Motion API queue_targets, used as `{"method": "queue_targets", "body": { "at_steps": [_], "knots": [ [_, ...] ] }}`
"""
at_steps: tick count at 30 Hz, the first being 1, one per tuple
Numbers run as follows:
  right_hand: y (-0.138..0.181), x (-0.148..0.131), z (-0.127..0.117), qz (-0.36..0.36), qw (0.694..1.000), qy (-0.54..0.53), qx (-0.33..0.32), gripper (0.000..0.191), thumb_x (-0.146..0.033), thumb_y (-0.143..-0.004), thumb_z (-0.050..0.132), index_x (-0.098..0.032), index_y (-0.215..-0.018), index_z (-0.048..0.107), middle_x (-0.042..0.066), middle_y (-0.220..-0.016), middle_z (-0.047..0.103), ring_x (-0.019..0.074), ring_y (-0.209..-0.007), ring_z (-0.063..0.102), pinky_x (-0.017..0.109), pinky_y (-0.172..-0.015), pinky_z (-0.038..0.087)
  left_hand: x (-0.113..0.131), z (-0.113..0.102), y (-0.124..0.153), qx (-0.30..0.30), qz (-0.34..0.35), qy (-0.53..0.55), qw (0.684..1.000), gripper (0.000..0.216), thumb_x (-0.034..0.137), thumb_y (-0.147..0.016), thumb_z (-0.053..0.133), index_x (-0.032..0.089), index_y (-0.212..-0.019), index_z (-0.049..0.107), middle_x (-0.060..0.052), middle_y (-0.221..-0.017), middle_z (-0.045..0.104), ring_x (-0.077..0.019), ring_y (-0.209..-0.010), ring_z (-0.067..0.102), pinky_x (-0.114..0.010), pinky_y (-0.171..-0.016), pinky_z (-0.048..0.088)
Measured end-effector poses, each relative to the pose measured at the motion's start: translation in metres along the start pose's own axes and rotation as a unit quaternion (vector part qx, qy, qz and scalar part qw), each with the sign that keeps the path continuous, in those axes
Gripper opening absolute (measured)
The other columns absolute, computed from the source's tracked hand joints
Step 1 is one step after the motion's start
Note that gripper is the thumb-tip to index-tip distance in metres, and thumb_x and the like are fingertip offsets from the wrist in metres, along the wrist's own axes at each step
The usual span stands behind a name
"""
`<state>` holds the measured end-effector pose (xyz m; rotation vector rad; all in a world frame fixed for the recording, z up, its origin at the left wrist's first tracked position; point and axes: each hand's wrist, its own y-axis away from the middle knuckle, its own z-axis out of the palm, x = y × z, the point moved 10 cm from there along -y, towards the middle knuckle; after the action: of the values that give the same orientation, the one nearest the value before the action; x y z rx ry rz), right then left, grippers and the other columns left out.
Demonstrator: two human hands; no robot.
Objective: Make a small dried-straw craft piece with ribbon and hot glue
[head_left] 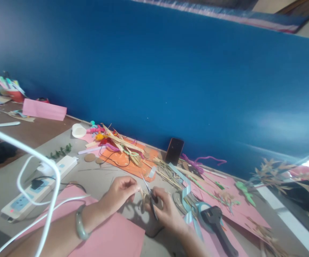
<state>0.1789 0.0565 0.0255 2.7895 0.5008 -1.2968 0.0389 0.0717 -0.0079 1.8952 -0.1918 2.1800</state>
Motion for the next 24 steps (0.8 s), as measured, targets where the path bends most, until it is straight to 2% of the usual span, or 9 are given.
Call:
{"method": "queue_targets", "body": {
  "at_steps": [3,7,18,24],
  "knots": [
    [0.001,-0.006,-0.001,-0.03,0.998,0.06,-0.011,0.023,-0.025,-0.068,0.066,-0.019,-0.06,0.046,-0.004,-0.065,0.049,0.0147,-0.069,0.045,0.026,-0.068,0.037,0.008,-0.002,-0.001,0.003,0.025,-0.018,1.0,0.021,0.034,-0.08,0.059,0.015,-0.074,0.066,0.003,-0.052,0.053,-0.0092,-0.048,0.046,-0.02,-0.049,0.035],
    [0.001,-0.004,0.006,-0.032,0.994,0.098,-0.037,0.026,-0.022,-0.067,0.068,-0.02,-0.061,0.043,-0.004,-0.064,0.049,0.0152,-0.069,0.045,0.026,-0.067,0.036,0.009,-0.003,-0.002,0.01,0.039,-0.015,0.999,0.016,0.026,-0.079,0.057,0.016,-0.071,0.065,0.003,-0.051,0.053,-0.0093,-0.048,0.048,-0.019,-0.049,0.035],
    [0.001,-0.004,0.009,-0.018,0.994,0.101,-0.039,0.032,-0.019,-0.065,0.067,-0.02,-0.057,0.036,-0.005,-0.059,0.044,0.0144,-0.066,0.042,0.026,-0.065,0.034,0.013,-0.005,0.0,0.012,0.047,-0.034,0.998,0.015,0.024,-0.08,0.055,0.015,-0.072,0.064,0.003,-0.051,0.054,-0.0093,-0.049,0.05,-0.019,-0.051,0.037],
    [0.0,0.003,0.009,-0.018,0.995,0.095,-0.028,0.033,-0.021,-0.064,0.069,-0.02,-0.054,0.038,-0.006,-0.056,0.042,0.0134,-0.064,0.041,0.025,-0.063,0.032,0.013,-0.005,-0.001,0.014,0.054,-0.029,0.998,0.016,0.027,-0.081,0.056,0.014,-0.074,0.064,0.003,-0.054,0.054,-0.0095,-0.05,0.05,-0.02,-0.051,0.038]
  ]
}}
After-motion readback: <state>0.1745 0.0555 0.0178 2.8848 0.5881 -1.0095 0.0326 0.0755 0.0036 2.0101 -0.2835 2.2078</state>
